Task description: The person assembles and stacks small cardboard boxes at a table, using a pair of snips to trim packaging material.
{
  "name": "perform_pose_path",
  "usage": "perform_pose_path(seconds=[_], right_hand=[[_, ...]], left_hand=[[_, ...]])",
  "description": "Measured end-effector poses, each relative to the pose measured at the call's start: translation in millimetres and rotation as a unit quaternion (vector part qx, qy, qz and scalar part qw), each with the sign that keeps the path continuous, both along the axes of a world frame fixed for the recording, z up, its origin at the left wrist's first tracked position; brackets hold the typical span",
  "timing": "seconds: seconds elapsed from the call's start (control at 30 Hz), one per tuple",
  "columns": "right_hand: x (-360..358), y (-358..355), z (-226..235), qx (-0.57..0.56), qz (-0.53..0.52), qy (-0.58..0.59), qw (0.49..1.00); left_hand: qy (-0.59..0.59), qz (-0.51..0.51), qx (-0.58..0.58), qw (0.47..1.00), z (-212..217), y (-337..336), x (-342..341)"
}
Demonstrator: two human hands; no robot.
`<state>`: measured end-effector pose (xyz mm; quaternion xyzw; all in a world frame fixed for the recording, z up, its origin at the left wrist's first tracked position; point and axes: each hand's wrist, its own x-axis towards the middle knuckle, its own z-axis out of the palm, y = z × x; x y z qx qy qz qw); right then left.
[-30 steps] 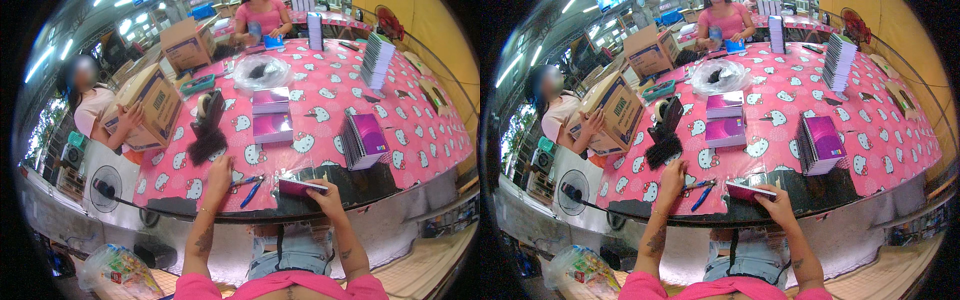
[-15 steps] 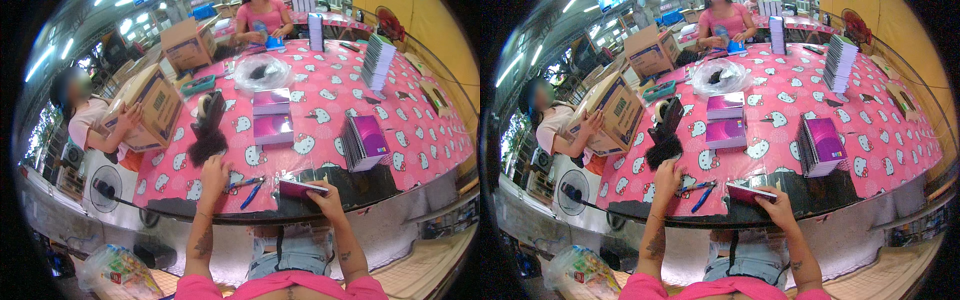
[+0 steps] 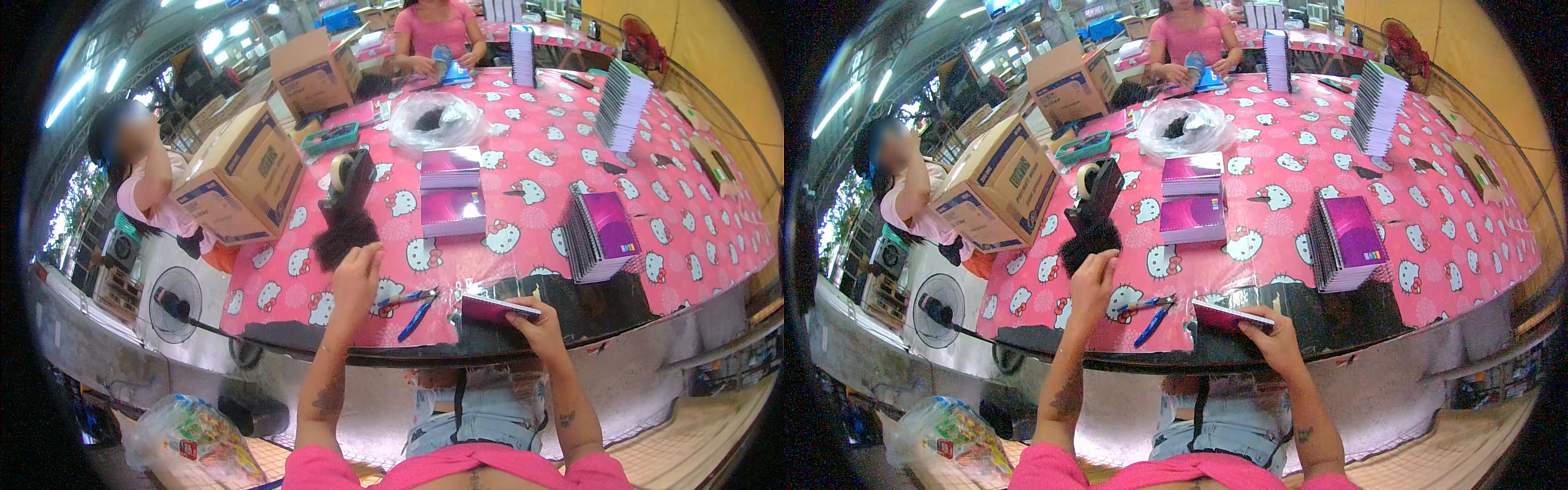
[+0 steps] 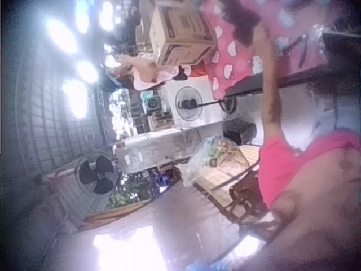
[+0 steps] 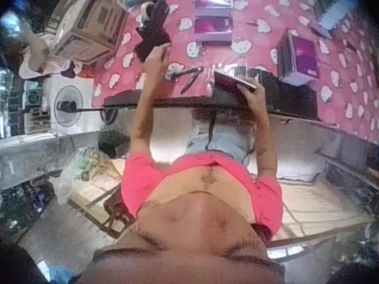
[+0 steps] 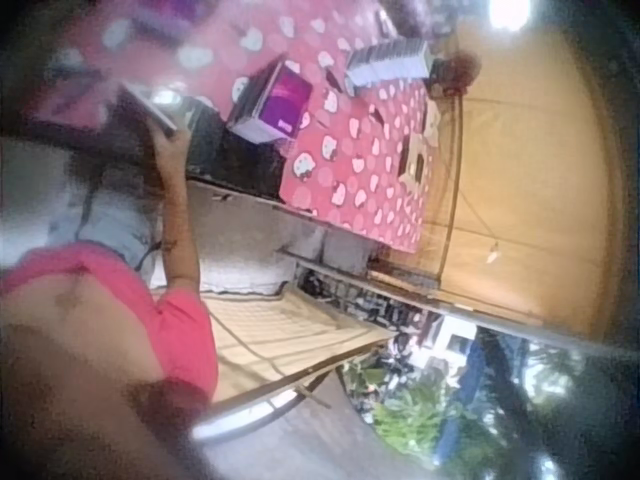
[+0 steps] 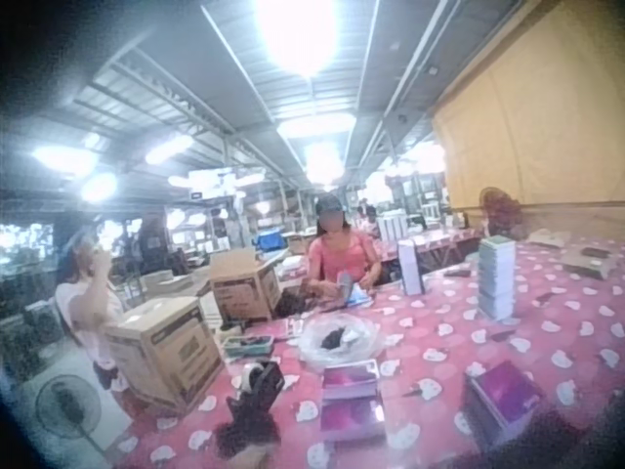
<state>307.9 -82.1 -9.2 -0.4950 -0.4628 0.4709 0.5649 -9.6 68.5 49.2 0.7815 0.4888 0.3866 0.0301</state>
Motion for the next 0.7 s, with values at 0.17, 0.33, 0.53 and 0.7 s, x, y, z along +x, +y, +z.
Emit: perform_pose_path(seconds=[0.17, 0.33, 0.53, 0.7], right_hand=[[-1, -1, -1, -0.003, 0.002, 0.002, 1.0], [0, -2, -2, 0.01, 0.017, -0.015, 1.0], [1, -2, 2, 0.011, 0.02, -0.033, 0.999], [-1, -3, -1, 0.014, 0.015, -0.03, 0.999]], left_hand=[[-0.082, -0.206, -0.126, 0.967, 6, -64, 55], [-0.095, -0.205, -0.102, 0.969, -11, -73, 72], [-0.13, -0.214, -0.115, 0.961, -10, -72, 75], [-0.113, -0.222, -0.13, 0.96, -9, -72, 71]])
